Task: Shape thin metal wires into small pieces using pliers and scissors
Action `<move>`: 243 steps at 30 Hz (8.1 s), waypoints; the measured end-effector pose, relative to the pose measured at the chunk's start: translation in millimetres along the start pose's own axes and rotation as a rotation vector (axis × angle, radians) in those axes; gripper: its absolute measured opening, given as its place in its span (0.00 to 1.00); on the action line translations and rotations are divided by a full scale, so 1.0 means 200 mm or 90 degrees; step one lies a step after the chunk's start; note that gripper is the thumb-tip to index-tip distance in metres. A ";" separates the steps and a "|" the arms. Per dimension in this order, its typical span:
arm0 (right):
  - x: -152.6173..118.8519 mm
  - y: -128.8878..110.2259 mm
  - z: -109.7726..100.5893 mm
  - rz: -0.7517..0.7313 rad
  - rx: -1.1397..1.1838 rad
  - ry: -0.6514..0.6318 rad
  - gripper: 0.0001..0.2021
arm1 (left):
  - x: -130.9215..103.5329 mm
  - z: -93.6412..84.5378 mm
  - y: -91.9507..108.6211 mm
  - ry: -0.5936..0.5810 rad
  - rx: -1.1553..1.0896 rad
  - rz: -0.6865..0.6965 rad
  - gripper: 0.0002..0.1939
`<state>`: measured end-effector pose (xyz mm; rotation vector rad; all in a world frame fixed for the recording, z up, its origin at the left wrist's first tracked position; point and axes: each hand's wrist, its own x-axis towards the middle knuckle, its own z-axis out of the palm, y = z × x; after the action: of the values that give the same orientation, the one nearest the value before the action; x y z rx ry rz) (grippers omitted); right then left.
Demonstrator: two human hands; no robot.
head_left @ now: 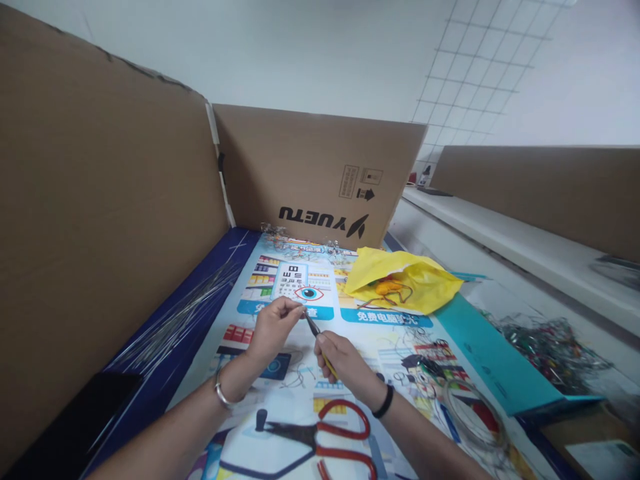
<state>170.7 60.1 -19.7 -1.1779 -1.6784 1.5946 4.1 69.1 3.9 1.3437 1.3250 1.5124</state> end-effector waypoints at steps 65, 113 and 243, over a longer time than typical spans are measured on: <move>-0.03 -0.07 -0.07 -0.136 -0.311 0.036 0.15 | 0.04 -0.03 0.06 -0.070 -0.151 -0.078 0.07; -0.01 -0.08 -0.11 -0.212 -0.469 0.181 0.13 | 0.08 -0.10 0.03 -0.124 0.056 0.058 0.08; -0.04 -0.07 -0.07 -0.338 -0.952 0.262 0.09 | -0.02 0.01 0.08 -0.174 -0.043 -0.190 0.12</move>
<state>184.1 61.5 -3.0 -1.2621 -2.5138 -0.4458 8.4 62.8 18.4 1.2000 1.2261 1.1195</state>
